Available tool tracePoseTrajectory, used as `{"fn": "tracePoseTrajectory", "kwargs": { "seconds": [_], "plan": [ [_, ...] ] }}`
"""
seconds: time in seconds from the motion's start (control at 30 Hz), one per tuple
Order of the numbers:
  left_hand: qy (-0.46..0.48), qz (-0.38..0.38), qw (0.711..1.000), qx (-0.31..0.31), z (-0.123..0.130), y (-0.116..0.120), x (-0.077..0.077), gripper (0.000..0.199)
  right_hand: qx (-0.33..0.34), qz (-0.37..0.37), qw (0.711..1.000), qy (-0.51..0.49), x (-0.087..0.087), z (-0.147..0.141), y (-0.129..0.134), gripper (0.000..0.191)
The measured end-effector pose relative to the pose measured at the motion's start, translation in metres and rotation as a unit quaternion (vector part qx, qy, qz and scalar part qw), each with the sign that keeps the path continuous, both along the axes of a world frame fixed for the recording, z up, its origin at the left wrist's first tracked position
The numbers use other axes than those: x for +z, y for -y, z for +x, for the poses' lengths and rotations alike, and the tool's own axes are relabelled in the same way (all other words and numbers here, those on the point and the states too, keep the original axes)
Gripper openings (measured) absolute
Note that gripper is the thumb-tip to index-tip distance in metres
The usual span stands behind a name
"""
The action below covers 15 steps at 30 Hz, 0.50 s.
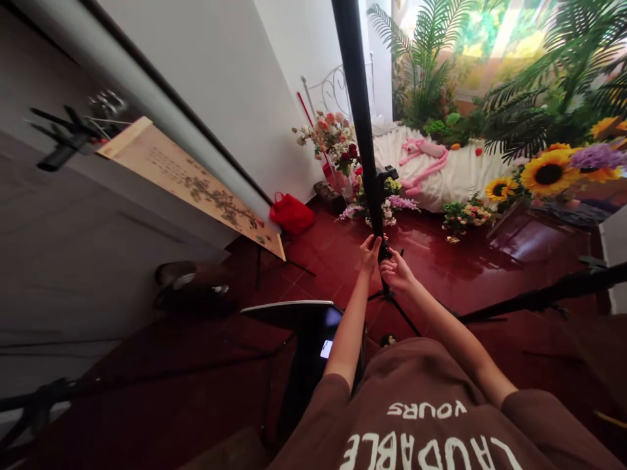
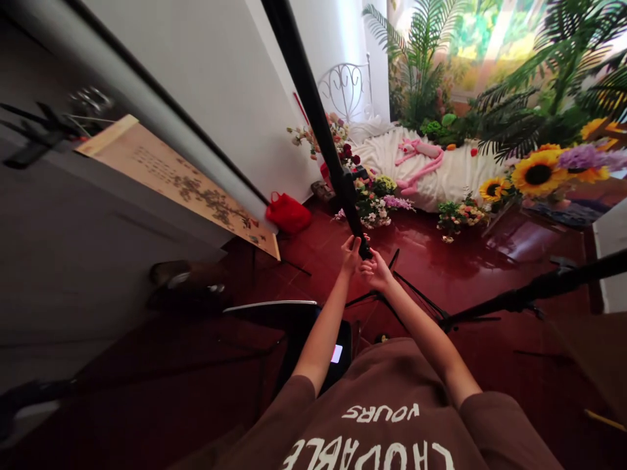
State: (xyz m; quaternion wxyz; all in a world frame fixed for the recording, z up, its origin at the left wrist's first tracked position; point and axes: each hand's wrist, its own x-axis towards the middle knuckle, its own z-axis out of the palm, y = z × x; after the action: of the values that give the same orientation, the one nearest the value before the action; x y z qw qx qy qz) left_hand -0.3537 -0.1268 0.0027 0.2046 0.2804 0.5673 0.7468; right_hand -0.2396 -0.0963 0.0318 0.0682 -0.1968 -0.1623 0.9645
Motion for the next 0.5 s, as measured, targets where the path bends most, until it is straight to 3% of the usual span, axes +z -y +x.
{"fn": "tracePoseTrajectory", "kwargs": {
  "seconds": [0.07, 0.17, 0.23, 0.3, 0.37, 0.43, 0.5],
  "plan": [
    [-0.006, -0.001, 1.0, 0.007, 0.0, -0.001, -0.001, 0.051, -0.048, -0.005, 0.998, -0.038, -0.002, -0.009, 0.002, 0.049],
    [-0.013, -0.003, 1.0, 0.025, 0.0, -0.001, -0.002, 0.05, -0.084, 0.043, 0.994, -0.049, -0.009, -0.017, 0.003, 0.047],
    [-0.022, -0.004, 0.999, 0.031, -0.002, -0.001, -0.003, 0.048, -0.077, 0.115, 0.99, -0.015, -0.012, -0.019, 0.002, 0.043],
    [-0.028, -0.002, 0.999, 0.025, -0.004, -0.001, -0.004, 0.045, -0.088, 0.233, 0.968, 0.04, -0.012, -0.019, -0.003, 0.04],
    [-0.017, 0.008, 1.0, 0.012, -0.006, -0.001, -0.004, 0.044, -0.114, 0.404, 0.904, 0.087, -0.009, -0.014, -0.011, 0.038],
    [-0.003, 0.016, 1.0, 0.003, -0.007, 0.0, -0.005, 0.044, -0.113, 0.588, 0.794, 0.109, -0.001, -0.007, -0.022, 0.035],
    [0.0, 0.014, 1.0, 0.003, -0.008, 0.0, -0.006, 0.045, -0.065, 0.724, 0.677, 0.113, 0.012, 0.0, -0.033, 0.03]
  ]
}}
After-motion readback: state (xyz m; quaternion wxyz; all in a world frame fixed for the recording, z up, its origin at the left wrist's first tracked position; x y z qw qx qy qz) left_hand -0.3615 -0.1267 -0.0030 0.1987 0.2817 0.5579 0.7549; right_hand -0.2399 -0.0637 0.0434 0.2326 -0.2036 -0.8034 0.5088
